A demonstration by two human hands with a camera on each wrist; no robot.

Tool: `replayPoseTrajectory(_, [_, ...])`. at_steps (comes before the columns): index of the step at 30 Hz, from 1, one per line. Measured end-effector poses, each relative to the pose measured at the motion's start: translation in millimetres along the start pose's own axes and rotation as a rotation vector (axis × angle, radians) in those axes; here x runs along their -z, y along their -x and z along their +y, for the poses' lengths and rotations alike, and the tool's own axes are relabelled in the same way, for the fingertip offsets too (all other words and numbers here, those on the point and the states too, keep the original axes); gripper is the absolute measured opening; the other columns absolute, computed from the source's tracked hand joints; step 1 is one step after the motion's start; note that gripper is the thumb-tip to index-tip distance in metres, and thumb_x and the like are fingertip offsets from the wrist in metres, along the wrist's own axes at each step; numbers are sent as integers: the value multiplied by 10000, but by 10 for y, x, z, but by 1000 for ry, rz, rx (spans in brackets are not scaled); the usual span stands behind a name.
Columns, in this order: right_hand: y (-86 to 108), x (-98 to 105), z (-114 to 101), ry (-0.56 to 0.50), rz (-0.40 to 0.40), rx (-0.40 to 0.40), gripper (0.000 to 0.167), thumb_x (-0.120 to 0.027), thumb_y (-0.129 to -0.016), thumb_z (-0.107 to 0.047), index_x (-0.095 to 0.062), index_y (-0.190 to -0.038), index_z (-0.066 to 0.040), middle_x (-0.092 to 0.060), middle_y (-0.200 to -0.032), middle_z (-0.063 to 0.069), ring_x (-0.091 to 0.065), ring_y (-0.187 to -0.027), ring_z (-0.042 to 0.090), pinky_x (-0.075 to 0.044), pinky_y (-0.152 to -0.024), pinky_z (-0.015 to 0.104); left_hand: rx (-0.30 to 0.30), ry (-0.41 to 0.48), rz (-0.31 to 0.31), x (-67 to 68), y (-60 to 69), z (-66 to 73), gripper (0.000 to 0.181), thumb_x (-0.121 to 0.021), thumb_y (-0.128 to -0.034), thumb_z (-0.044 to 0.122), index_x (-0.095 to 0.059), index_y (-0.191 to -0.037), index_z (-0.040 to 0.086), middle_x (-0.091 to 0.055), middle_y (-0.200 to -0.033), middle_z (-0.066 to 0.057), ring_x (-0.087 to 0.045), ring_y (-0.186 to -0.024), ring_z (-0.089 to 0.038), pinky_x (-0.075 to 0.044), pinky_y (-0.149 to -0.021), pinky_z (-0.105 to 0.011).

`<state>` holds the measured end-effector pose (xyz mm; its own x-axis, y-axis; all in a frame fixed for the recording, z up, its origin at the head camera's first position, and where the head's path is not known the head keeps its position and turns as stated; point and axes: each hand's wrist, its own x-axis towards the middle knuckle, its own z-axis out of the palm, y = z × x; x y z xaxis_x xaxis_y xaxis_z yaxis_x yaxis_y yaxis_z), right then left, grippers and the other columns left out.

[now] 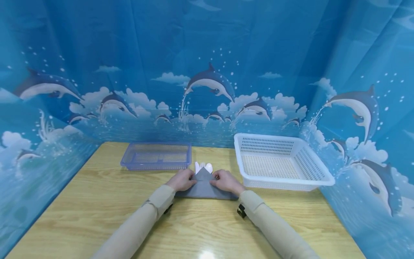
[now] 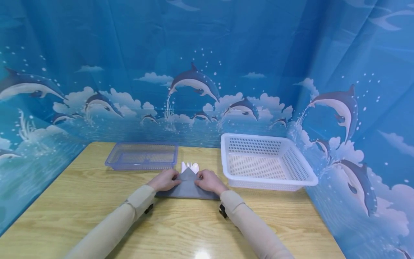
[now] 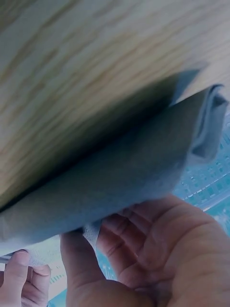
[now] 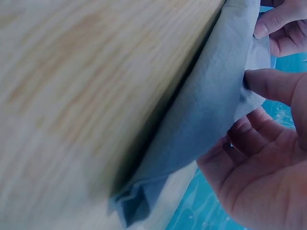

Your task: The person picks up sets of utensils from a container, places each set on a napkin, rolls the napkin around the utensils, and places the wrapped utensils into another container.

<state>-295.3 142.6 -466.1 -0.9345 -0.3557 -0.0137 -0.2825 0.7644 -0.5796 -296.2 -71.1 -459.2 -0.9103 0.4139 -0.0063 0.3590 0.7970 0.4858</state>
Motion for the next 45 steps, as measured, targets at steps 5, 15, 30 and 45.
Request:
replayPoseTrajectory(5, [-20,-6,-27,7,13,-29,300,-680,-884,-188,-497,-649,-146,-516,-633,-57,-467,-584,100,-379,-553,240,-3,3,-1,-6,-16,-3,296,-663,-919,150,-539,-653,117,-484,-599,13,-443,-565,-130,-343,-526,-250])
replayPoseTrajectory(15, [-56,-8,-68,25,17,-69,131,-679,-880,-173,-677,-763,-113,-621,-705,-41,-519,-625,98,-415,-595,235,-8,-14,13,-34,-32,-5,272,-659,-911,123,-544,-666,101,-491,-605,11,-459,-567,-134,-359,-528,-256])
replayPoseTrajectory(30, [-109,-20,-46,16,-2,-110,240,-667,-900,-175,-610,-672,-126,-519,-612,-48,-462,-576,113,-364,-554,238,23,-29,19,-91,-92,-32,184,-644,-920,122,-590,-748,89,-537,-668,-5,-492,-621,-152,-402,-571,-279])
replayPoseTrajectory(45, [-101,-27,-64,37,20,-99,183,-647,-906,-166,-630,-732,-109,-540,-641,-28,-476,-585,134,-371,-554,253,-49,-147,104,-166,-18,61,190,-647,-859,-17,-631,-1038,45,-675,-884,-121,-636,-778,-262,-540,-699,-392])
